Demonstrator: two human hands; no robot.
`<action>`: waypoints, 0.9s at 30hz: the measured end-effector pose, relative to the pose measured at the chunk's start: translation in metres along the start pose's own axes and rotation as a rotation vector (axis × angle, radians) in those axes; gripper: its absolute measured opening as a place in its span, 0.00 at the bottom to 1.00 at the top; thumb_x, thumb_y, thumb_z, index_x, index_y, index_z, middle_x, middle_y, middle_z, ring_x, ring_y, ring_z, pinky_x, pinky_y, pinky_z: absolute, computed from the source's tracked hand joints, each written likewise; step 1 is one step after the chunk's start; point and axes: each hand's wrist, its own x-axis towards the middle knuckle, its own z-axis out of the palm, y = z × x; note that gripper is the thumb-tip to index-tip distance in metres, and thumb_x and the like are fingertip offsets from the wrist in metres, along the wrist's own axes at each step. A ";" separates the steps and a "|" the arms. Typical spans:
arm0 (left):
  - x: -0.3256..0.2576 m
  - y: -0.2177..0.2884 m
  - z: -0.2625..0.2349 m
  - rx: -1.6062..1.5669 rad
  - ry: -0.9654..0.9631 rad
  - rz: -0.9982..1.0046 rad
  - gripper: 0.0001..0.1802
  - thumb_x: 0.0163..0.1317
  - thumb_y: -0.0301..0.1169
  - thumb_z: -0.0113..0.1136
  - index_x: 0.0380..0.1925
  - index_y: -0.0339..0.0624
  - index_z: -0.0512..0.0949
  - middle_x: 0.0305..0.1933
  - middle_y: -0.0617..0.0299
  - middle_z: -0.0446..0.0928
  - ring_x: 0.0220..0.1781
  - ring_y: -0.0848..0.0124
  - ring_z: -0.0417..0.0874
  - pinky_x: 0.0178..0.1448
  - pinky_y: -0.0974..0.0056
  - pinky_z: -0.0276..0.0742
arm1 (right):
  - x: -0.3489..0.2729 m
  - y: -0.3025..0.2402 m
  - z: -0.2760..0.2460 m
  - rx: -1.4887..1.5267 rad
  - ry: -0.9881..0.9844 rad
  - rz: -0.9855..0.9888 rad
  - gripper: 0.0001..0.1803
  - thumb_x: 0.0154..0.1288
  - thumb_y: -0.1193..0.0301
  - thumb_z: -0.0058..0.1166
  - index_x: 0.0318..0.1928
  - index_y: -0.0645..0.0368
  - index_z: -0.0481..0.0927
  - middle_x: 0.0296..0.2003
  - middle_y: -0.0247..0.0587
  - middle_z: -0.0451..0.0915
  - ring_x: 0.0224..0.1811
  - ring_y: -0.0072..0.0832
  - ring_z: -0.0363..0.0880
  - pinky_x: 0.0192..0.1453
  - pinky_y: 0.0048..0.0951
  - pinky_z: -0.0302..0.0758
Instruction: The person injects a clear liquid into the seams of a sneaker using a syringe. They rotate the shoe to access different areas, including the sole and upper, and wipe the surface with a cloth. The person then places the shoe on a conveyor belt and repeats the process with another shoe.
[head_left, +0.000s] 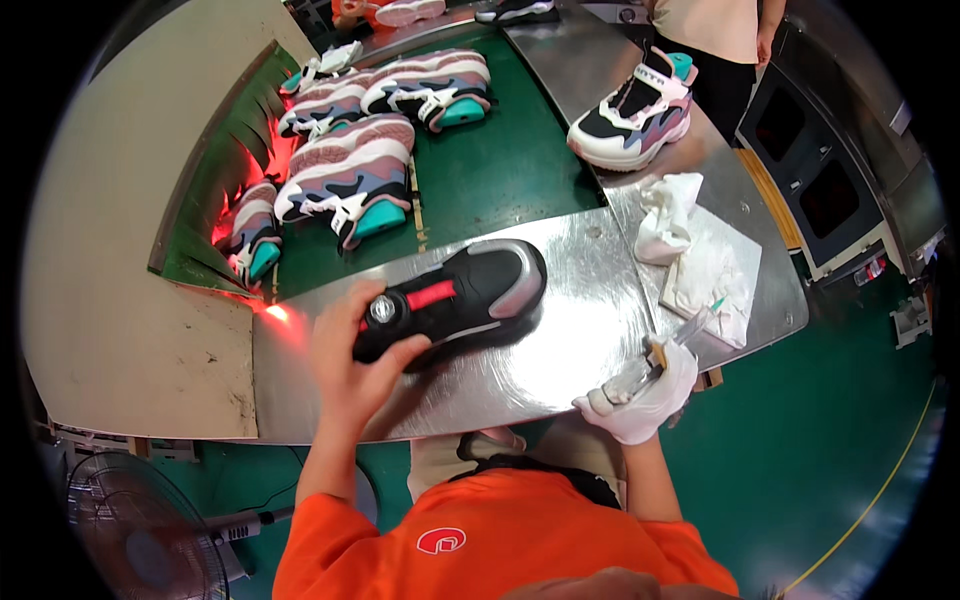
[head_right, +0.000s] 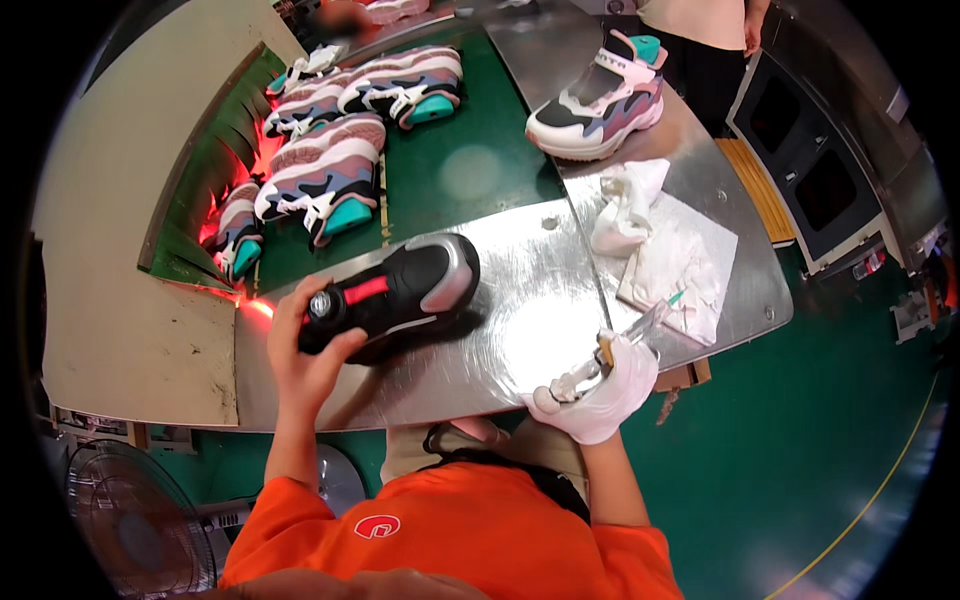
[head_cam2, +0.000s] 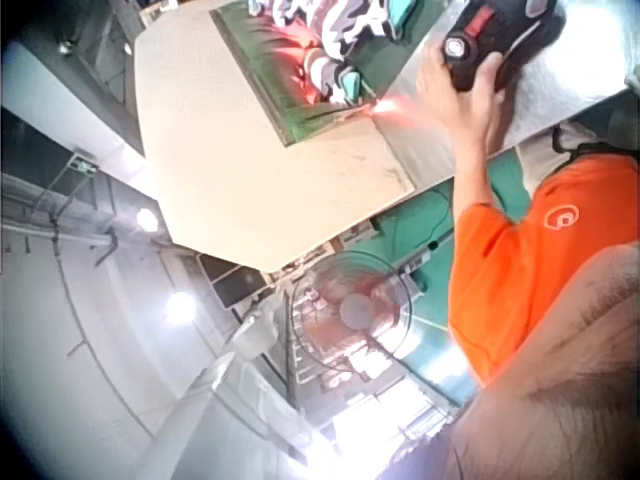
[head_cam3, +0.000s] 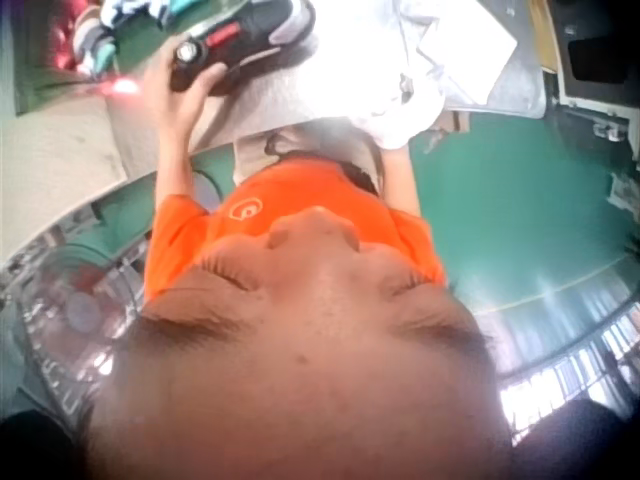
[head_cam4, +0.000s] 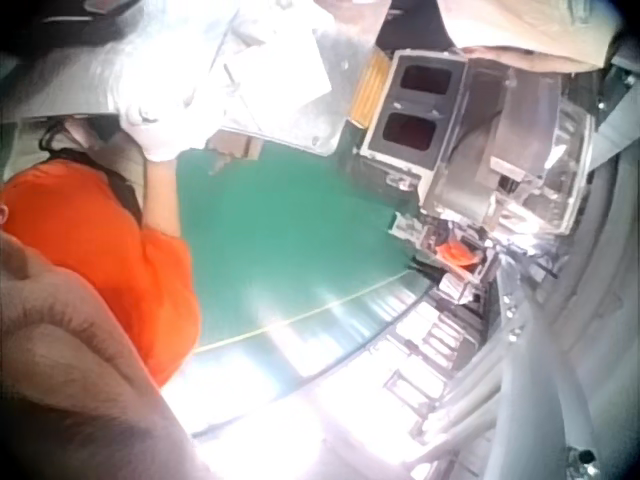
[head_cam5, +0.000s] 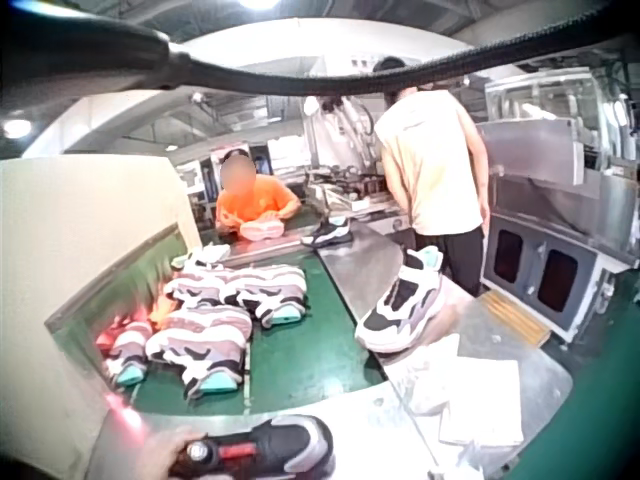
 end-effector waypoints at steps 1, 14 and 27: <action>0.012 -0.005 0.005 -0.057 0.022 -0.015 0.33 0.41 0.30 0.78 0.50 0.38 0.77 0.45 0.53 0.80 0.46 0.57 0.80 0.51 0.60 0.74 | 0.000 0.002 0.000 0.000 0.004 -0.022 0.47 0.33 0.51 0.68 0.54 0.68 0.71 0.41 0.50 0.74 0.39 0.49 0.73 0.46 0.48 0.69; 0.213 -0.096 0.179 0.482 -0.073 -0.167 0.34 0.49 0.50 0.72 0.50 0.37 0.76 0.43 0.49 0.81 0.48 0.53 0.81 0.50 0.51 0.75 | -0.012 0.008 0.008 -0.011 0.036 0.026 0.49 0.36 0.40 0.66 0.51 0.67 0.70 0.38 0.46 0.74 0.36 0.42 0.70 0.42 0.41 0.68; 0.237 -0.003 0.271 -0.060 -0.192 -0.005 0.33 0.66 0.49 0.54 0.61 0.33 0.69 0.61 0.39 0.71 0.68 0.49 0.67 0.69 0.52 0.64 | -0.021 0.018 0.011 -0.023 0.028 0.027 0.42 0.48 0.39 0.60 0.50 0.63 0.71 0.44 0.45 0.80 0.40 0.41 0.74 0.50 0.43 0.68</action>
